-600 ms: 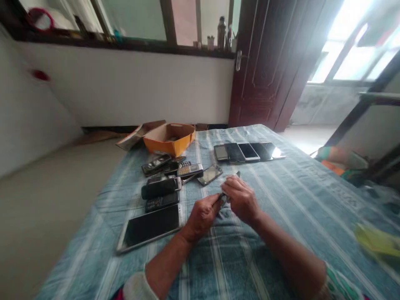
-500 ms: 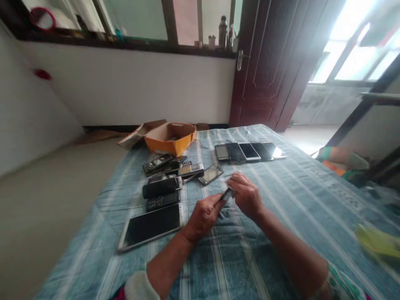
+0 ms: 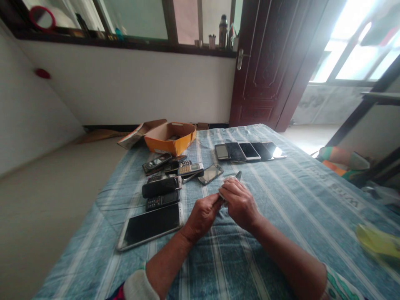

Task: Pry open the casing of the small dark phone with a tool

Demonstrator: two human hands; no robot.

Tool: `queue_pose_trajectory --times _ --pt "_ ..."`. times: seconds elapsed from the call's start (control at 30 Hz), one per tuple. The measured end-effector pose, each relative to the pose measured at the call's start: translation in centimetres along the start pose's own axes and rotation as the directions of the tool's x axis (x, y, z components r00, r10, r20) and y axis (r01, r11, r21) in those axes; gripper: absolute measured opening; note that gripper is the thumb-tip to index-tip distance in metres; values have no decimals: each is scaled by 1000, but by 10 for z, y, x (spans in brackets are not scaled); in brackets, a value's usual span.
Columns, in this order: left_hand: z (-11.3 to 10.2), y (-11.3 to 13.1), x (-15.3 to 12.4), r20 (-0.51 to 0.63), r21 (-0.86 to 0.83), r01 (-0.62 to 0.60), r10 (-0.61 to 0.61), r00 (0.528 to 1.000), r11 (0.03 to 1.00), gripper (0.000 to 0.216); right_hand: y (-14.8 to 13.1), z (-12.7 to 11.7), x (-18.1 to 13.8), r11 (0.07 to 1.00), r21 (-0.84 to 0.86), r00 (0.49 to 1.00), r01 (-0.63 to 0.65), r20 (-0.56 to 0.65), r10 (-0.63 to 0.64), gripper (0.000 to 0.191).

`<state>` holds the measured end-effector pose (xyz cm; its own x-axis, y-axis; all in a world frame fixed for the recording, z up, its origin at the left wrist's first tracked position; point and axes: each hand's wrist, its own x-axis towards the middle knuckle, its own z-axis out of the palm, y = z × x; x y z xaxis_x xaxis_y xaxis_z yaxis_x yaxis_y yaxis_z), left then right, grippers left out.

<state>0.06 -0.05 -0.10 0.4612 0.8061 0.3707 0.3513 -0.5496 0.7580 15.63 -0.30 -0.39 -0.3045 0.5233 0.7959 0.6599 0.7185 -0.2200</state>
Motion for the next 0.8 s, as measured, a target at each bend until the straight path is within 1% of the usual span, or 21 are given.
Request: queue_pose_trajectory --times 0.13,0.23,0.33,0.47,0.63,0.7,0.8 --pt "-1 6 1 17 -20 -18 18 1000 1000 29 17 -2 1 999 -17 998 -33 -62 32 28" --pt "-1 8 1 25 -13 -12 12 1000 1000 30 30 -5 1 998 -29 995 -64 -77 61 30" --pt "0 8 1 32 -6 -10 11 999 1000 30 36 -7 0 995 -39 992 -92 -89 88 33" --pt "0 5 1 24 -1 -25 25 999 1000 30 23 -6 0 998 -23 995 -64 -84 62 30" --pt "0 2 0 -4 6 -6 6 1000 1000 31 -1 -1 0 1000 6 1000 -14 -6 14 25" --pt "0 1 0 4 -3 -5 5 1000 1000 31 -1 -1 1 1000 4 1000 -14 2 14 25" --pt "0 2 0 13 -15 -11 11 1000 1000 29 10 -3 1 1000 -13 1000 -14 -22 14 28"
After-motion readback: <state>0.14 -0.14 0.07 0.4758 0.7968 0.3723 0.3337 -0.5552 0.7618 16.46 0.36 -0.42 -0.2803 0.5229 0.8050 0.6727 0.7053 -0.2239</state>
